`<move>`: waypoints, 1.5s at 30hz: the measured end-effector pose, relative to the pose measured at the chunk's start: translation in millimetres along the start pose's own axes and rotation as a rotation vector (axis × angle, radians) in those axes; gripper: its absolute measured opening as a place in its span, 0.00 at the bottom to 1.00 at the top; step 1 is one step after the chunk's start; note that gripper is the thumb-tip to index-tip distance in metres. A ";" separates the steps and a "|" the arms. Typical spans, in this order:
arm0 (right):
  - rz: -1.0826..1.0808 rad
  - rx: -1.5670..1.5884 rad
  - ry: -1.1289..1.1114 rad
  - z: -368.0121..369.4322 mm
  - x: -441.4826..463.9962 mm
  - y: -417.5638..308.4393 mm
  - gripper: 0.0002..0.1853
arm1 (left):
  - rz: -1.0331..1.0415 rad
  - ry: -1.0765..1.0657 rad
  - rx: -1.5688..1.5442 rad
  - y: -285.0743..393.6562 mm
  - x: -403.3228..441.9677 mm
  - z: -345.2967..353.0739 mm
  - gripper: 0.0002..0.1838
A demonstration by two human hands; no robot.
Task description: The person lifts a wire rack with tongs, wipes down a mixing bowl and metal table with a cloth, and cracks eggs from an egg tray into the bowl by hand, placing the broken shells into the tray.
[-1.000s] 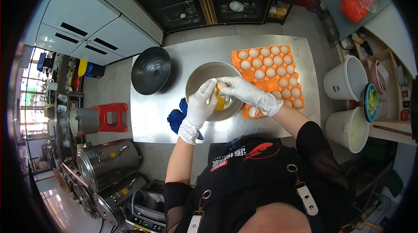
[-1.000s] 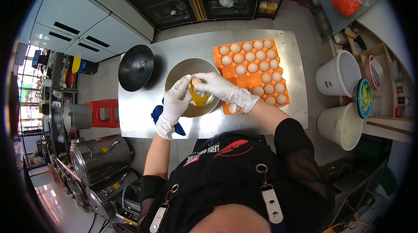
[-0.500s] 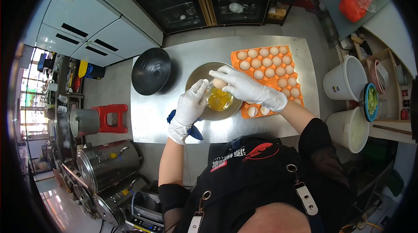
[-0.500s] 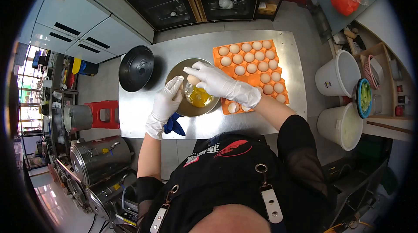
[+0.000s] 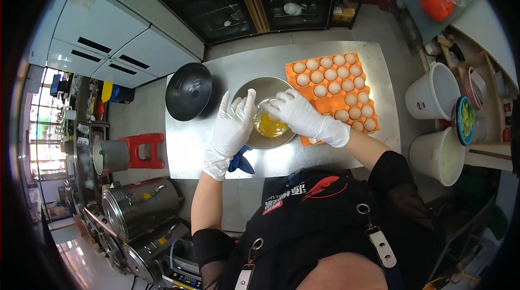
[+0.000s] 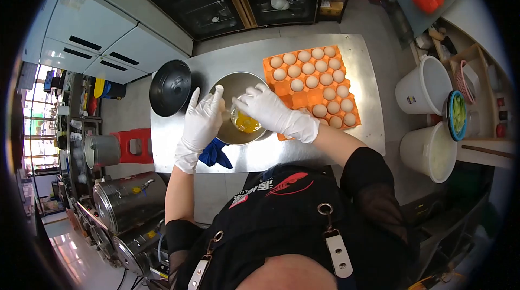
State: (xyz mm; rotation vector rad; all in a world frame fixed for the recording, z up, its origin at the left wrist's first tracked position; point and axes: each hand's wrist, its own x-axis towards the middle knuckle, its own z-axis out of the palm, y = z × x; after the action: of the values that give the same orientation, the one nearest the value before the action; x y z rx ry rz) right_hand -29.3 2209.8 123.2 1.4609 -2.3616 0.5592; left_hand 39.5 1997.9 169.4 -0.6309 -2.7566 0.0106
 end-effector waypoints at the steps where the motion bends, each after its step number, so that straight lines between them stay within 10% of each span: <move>1: -0.046 -0.076 -0.130 -0.7 0.2 -2.5 0.25 | 0.017 0.014 0.030 -0.3 2.2 -0.4 0.36; 26: 0.115 0.081 0.274 -6.8 -5.6 -10.2 0.24 | 0.021 0.026 0.046 0.0 14.4 -18.3 0.35; 30: 0.183 0.072 0.045 23.7 -21.5 -3.1 0.24 | 0.030 -0.056 0.014 -5.8 -9.7 21.9 0.34; 42: 0.671 1.280 0.110 38.8 -15.2 -8.3 0.30 | -0.337 0.140 -0.413 -0.6 -13.0 6.4 0.34; 45: 0.774 1.594 -0.007 37.9 -10.3 -19.4 0.29 | -0.721 0.114 -1.082 16.5 -14.8 4.1 0.29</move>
State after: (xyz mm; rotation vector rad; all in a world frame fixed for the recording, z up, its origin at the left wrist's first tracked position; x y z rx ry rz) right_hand -9.5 2191.8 88.5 0.6087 -2.2468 3.0111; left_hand 57.8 2006.7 159.9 0.2091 -2.5115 -1.6464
